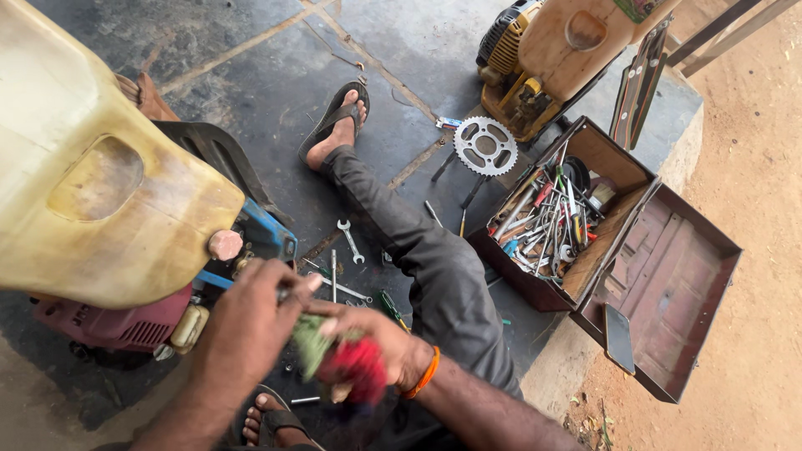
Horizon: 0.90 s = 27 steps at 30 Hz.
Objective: The person sits on the floor of a repair shop and cleans a metal engine component, scrubbing and wiping it with a cloth and scrub pad. They then hold the part and use pliers to work on it, with small engine parts and hand tools scattered around.
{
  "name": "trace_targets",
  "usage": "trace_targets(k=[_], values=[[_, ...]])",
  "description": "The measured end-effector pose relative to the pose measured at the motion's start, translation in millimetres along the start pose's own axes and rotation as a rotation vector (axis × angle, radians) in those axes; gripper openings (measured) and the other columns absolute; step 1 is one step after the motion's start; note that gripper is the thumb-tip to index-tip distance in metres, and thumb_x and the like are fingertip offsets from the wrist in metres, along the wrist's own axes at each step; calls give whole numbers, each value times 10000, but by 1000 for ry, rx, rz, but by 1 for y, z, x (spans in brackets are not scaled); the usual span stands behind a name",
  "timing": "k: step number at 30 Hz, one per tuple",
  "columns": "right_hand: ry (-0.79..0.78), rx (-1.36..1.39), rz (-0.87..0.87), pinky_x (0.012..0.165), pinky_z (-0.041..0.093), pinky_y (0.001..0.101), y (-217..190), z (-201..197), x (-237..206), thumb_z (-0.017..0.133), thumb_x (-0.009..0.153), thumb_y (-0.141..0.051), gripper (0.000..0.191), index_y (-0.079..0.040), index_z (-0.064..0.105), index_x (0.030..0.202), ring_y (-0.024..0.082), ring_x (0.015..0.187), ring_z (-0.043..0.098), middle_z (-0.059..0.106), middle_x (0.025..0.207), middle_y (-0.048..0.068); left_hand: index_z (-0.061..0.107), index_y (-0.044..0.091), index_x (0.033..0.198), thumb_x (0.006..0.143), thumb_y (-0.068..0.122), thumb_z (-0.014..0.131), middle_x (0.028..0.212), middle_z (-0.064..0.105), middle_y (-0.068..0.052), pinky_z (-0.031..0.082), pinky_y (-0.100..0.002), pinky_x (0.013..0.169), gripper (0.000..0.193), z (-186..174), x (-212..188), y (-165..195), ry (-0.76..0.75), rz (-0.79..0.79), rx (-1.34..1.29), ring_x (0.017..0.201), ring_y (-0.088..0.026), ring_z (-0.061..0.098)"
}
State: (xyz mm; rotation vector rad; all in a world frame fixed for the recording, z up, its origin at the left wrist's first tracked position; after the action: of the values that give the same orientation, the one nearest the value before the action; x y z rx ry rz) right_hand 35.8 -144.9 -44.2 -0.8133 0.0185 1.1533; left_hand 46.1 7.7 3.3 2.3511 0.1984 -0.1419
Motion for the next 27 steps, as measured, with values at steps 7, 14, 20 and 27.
trace_targets(k=[7,14,20,27], values=[[-118,-269,-262,872,551,383,-20,4,-2,691,928,-135,635,-73,503,1531,225,1005,708,671,1202,118,662,39,1126,988,461,575,1061,669,-160,563,-429,745,453,-10,-1,15,119,201,-98,935,-304,699],[51,-1770,-645,667,508,448,-28,25,-13,736,863,-230,320,-151,672,1166,316,764,647,591,974,92,761,12,929,945,758,376,595,686,-139,511,-366,469,840,8,10,-49,-392,-568,-187,466,-241,641],[38,-1816,-791,682,513,458,-17,28,-7,742,859,-237,371,-137,669,1209,301,766,636,556,943,94,756,34,894,934,774,257,530,664,-111,498,-386,491,894,16,10,-66,-484,-674,13,475,-259,626],[90,-1237,-507,793,592,378,-17,-10,8,685,828,-77,350,-54,652,1176,215,862,718,695,969,99,752,23,975,970,466,556,738,652,-34,458,-313,557,484,22,18,-46,-294,-390,-566,616,-131,566]])
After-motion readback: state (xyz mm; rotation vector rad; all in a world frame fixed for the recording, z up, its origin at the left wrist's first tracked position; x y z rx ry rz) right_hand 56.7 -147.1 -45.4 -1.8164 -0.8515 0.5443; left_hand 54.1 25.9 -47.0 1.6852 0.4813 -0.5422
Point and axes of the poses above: each hand's wrist, its own x-axis towards the middle knuckle, its own z-axis out of the palm, y = z × x, the point moved 5 cm from there along x, towards the middle knuckle
